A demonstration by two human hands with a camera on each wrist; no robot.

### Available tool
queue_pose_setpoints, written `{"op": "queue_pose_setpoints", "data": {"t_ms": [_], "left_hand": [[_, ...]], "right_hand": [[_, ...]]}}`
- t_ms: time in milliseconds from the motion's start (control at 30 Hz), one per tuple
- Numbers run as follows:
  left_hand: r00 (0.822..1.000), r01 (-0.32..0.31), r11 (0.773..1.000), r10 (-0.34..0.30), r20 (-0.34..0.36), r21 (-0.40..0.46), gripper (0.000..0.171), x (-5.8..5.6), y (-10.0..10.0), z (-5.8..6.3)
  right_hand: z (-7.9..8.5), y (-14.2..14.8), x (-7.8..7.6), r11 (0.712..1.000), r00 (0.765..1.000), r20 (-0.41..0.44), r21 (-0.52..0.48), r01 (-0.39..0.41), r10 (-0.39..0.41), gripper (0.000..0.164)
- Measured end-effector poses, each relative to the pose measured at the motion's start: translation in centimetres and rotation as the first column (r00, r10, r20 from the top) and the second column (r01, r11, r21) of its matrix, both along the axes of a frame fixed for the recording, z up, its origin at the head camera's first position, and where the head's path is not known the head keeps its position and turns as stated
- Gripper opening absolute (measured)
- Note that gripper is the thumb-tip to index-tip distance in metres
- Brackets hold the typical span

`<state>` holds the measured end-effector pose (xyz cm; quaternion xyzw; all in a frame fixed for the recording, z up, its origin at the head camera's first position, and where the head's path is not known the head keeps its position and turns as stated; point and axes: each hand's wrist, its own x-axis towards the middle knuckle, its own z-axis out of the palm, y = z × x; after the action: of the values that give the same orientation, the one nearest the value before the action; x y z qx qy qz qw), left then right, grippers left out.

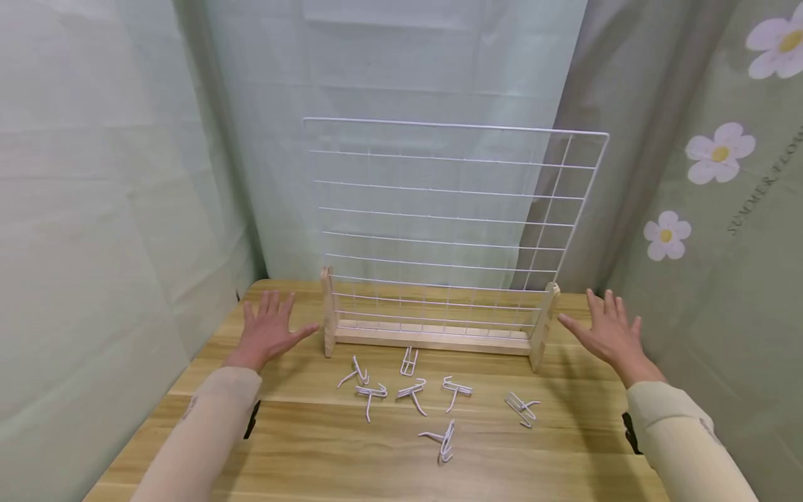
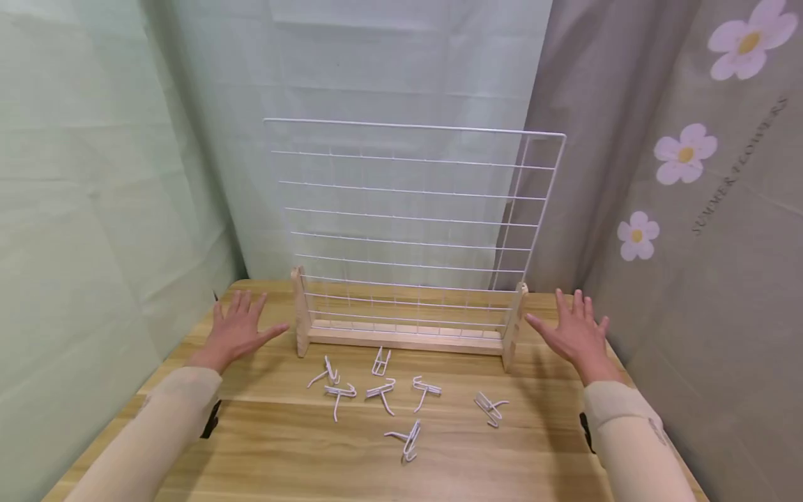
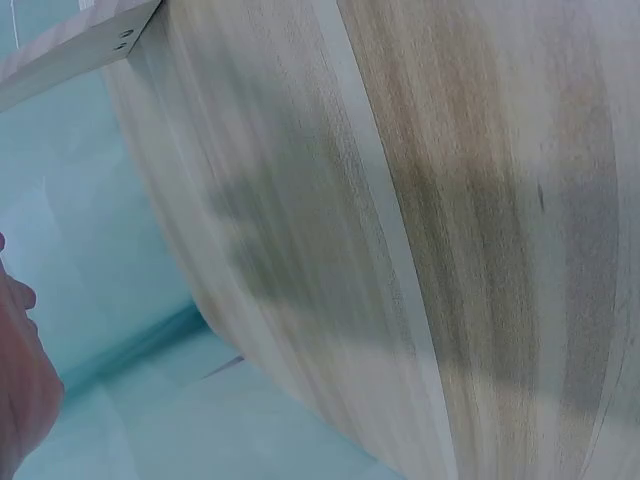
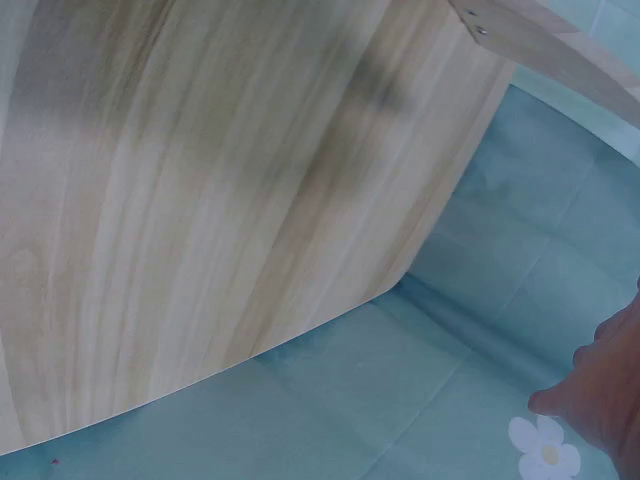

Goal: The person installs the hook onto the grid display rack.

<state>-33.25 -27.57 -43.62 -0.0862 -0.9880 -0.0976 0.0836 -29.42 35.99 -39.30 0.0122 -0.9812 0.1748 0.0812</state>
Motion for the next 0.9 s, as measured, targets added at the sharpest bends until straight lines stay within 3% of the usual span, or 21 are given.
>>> {"op": "queue_pose_setpoints", "data": {"t_ms": [900], "left_hand": [[1.0,0.007,1.0,-0.007,-0.008,-0.017,0.101,-0.5,0.6,1.6]], "right_hand": [[2.4,-2.5,-1.7,0.997,0.997,-0.049,-0.055,-0.058,0.056,0.093]]}}
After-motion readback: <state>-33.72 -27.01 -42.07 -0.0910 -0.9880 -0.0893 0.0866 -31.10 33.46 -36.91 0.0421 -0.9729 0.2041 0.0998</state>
